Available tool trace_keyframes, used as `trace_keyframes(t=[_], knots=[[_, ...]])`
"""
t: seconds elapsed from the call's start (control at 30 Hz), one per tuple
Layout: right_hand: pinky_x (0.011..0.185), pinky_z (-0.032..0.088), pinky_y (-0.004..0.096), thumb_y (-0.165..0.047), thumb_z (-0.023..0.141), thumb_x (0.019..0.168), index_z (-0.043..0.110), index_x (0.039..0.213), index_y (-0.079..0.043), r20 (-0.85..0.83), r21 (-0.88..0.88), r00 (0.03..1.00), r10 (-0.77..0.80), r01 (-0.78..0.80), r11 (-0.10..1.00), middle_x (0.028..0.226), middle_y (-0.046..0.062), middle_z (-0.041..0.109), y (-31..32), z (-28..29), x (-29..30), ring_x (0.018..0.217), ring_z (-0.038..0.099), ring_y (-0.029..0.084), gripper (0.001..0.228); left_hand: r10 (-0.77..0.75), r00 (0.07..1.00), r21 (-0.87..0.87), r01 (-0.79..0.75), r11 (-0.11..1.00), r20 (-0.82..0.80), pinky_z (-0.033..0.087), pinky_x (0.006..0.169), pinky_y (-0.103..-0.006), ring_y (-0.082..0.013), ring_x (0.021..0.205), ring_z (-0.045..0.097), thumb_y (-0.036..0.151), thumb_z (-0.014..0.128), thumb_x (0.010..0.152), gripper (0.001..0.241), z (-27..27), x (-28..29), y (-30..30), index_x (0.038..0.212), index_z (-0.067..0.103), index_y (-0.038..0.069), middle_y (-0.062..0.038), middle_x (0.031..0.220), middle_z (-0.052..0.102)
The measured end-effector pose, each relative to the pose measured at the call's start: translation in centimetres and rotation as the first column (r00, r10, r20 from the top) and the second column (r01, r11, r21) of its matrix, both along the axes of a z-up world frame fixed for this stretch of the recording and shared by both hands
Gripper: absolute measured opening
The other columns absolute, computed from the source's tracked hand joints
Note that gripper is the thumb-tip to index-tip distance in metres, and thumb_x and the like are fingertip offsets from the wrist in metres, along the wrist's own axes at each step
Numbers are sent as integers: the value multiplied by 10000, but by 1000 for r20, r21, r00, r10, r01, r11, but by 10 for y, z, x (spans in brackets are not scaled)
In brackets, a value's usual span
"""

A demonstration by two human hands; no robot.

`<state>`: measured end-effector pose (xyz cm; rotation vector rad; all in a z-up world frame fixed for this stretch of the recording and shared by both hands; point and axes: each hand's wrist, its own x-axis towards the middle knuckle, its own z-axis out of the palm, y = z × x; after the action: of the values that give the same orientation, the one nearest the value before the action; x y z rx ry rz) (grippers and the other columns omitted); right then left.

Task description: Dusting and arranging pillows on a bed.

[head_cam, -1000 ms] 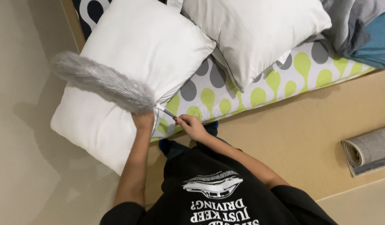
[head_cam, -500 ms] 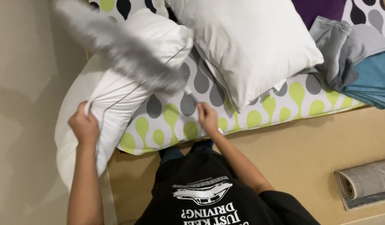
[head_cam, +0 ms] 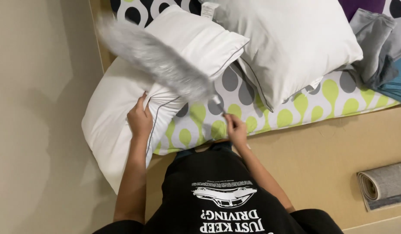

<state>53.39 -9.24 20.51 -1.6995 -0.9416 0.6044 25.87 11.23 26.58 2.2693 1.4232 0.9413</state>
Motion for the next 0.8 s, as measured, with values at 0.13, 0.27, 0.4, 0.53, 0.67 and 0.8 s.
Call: trace_keyframes(t=[0.13,0.27,0.4,0.53,0.67,0.8], knots=[[501,300,265,-199,597,1066,774,1049,-39,-13,-99,949,-315,313,945,672,-37,554,-19,-64,63,569,395,59,240,-19,997,-85,12,996,-75,548,759,-478,-435,860,697,18,609,894,399,-3,-12,-1,1285,689,30,-260,980,731],[559,337,268,-197,591,1129,754,1072,-27,78,88,873,-481,475,876,716,-35,550,-30,-39,70,631,413,58,242,-11,999,-160,5,987,-36,543,748,-479,-435,842,694,9,584,922,406,-1,-14,3,1313,687,42,-264,947,716],[508,309,296,-168,560,1094,737,1053,-26,159,53,956,-246,241,969,633,15,528,-27,8,8,549,410,85,231,-11,1000,-124,10,992,-11,536,741,-483,-444,834,685,8,581,948,373,1,-18,7,1302,696,38,-268,917,709],[564,418,276,-161,576,1076,710,1015,-23,238,139,967,-88,56,989,736,65,595,-29,-22,1,584,494,64,202,-42,999,-74,42,996,11,534,746,-487,-448,858,684,8,585,951,309,-2,-18,18,1237,700,13,-266,932,716],[580,450,292,-155,607,1061,738,1002,-1,159,-115,969,-187,207,972,729,97,674,-62,-71,44,628,537,97,211,-28,1000,-136,28,990,2,547,713,-475,-408,794,711,32,579,972,277,0,-19,17,1219,701,5,-252,888,717],[695,503,302,-122,565,1142,695,1053,14,319,139,793,-520,503,853,882,119,711,-76,-85,66,754,631,111,208,-73,997,-28,73,997,-28,543,688,-475,-421,767,699,83,572,957,290,-21,-14,18,1192,718,-4,-243,854,718]])
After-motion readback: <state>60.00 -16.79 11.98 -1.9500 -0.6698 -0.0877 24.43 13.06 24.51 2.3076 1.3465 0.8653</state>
